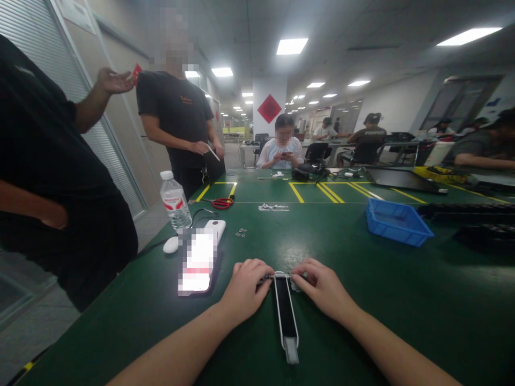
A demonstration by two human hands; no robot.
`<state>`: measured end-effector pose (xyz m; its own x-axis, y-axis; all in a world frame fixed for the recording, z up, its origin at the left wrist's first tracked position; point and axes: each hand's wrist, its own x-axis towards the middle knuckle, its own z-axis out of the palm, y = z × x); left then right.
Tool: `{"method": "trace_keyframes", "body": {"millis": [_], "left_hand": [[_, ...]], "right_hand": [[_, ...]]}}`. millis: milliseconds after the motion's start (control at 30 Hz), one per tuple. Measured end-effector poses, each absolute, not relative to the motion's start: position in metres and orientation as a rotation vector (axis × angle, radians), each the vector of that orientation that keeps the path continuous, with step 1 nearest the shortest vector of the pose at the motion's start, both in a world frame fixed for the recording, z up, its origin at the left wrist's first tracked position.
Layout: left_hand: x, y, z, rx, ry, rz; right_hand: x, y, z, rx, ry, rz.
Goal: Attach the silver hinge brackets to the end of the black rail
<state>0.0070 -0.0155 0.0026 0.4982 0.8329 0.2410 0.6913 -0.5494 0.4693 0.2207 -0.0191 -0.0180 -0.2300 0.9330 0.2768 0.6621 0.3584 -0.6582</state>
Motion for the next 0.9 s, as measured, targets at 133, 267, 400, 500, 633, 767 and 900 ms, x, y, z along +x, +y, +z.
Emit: {"method": "trace_keyframes", "body": {"millis": [133,267,400,500,633,767,900], "left_hand": [[0.0068,-0.0157,0.0027,2.43,1.279,0.648],[0.0072,-0.0147,0.0015,2.435,1.281,0.644],[0.0069,-0.0145,0.0004,2.442,1.283,0.642],[0.0064,-0.0151,0.0005,2.433,1.281,0.646],[0.0066,-0.0152,0.0012,2.419,1.277,0.66],[0.0069,-0.0151,0.002,2.425,1.274,0.647],[0.0067,-0.0156,0.0026,2.435,1.278,0.639]], "right_hand": [[0.2208,-0.0204,-0.017,-1.366,-1.989,0.538],[0.2209,-0.0207,-0.0185,-1.388,-1.96,0.549],[0.2203,-0.0191,-0.0192,-1.396,-1.926,0.569],[0.2203,-0.0186,-0.0183,-1.366,-1.916,0.612],[0.2207,-0.0195,-0.019,-1.342,-1.907,0.633],[0.2208,-0.0197,-0.0218,-1.368,-1.889,0.595],[0.221,-0.0183,-0.0223,-1.385,-1.899,0.573]]}}
